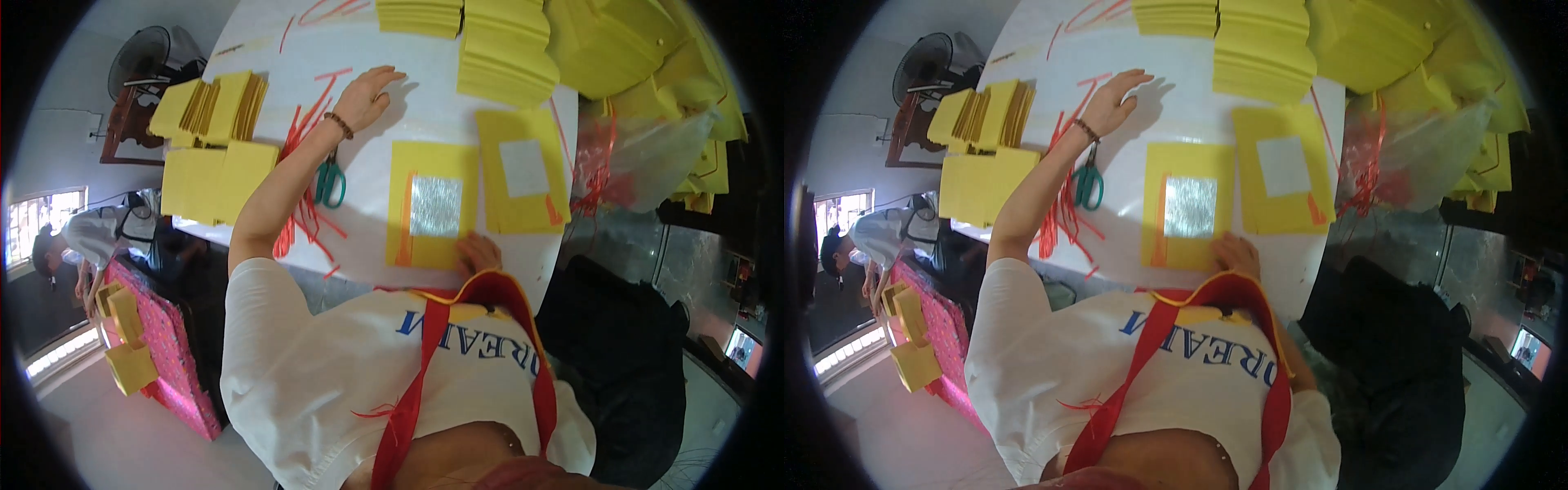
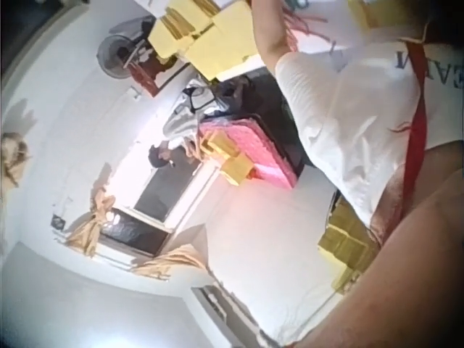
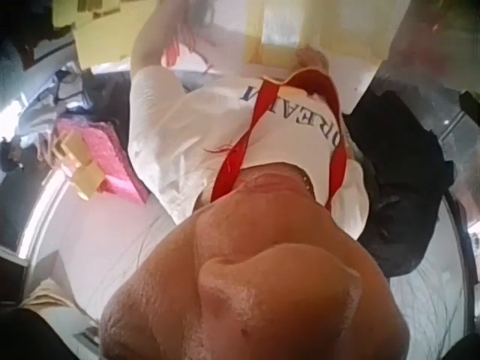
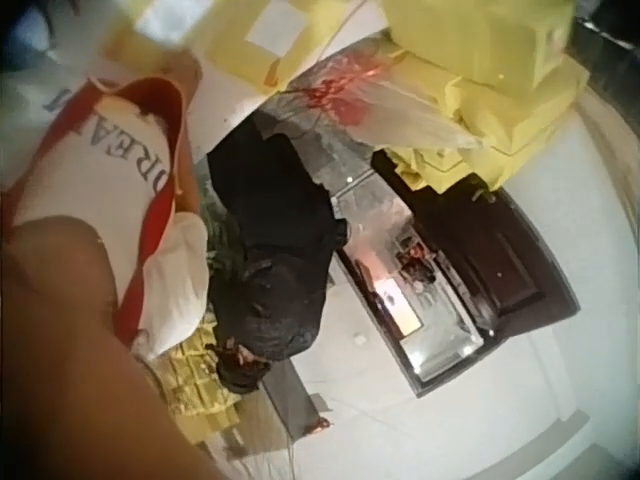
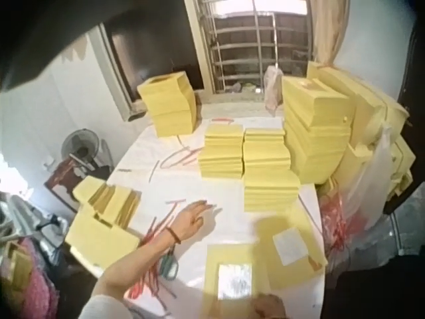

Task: Manually applying silver foil squares to stacks of yellow paper and organizing them into piles.

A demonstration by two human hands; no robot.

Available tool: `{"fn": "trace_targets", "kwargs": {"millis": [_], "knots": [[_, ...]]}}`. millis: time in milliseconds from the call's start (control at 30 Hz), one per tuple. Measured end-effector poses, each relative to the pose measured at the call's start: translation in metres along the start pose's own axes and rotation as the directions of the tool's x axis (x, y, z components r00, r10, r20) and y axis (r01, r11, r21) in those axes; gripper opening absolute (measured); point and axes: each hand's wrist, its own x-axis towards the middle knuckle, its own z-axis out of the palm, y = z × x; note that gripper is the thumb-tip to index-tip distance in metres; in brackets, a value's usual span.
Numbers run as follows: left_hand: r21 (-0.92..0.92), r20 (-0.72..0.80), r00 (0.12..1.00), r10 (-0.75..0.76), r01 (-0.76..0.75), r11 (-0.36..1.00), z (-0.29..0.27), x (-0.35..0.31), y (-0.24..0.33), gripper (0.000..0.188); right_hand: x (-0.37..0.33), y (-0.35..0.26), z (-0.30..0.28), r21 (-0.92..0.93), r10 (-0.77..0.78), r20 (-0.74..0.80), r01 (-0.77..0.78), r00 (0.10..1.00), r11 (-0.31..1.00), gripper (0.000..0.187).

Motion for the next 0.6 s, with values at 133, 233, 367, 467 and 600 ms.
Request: {"fn": "trace_targets", "kwargs": {"millis": [133,233,367,467,600], "knots": [[-0.090,0.136,0.989,-0.052,0.065,0.994,0.019,-0.084,0.054,0.047,0.004,0.002,0.000,0.007,0.007,-0.015,-0.007,1.000,1.000,0.033],[-0.050,0.240,0.970,0.030,-0.019,0.999,0.035,-0.137,0.096,0.037,0.008,0.000,-0.003,-0.004,0.012,0.025,-0.012,1.000,1.000,0.032],[0.137,0.350,0.927,0.131,-0.189,0.972,0.048,-0.175,0.126,0.049,0.006,-0.003,-0.001,0.017,0.007,0.042,-0.007,0.999,1.000,0.030],[0.211,0.310,0.941,0.133,-0.204,0.956,0.052,-0.185,0.129,0.056,0.004,-0.006,-0.005,0.027,0.026,0.080,-0.028,0.996,0.999,0.028],[0.158,0.289,0.921,0.261,-0.315,0.936,0.053,-0.190,0.128,0.043,0.007,-0.011,-0.012,0.109,0.087,0.096,-0.097,0.992,0.989,0.022]]}}
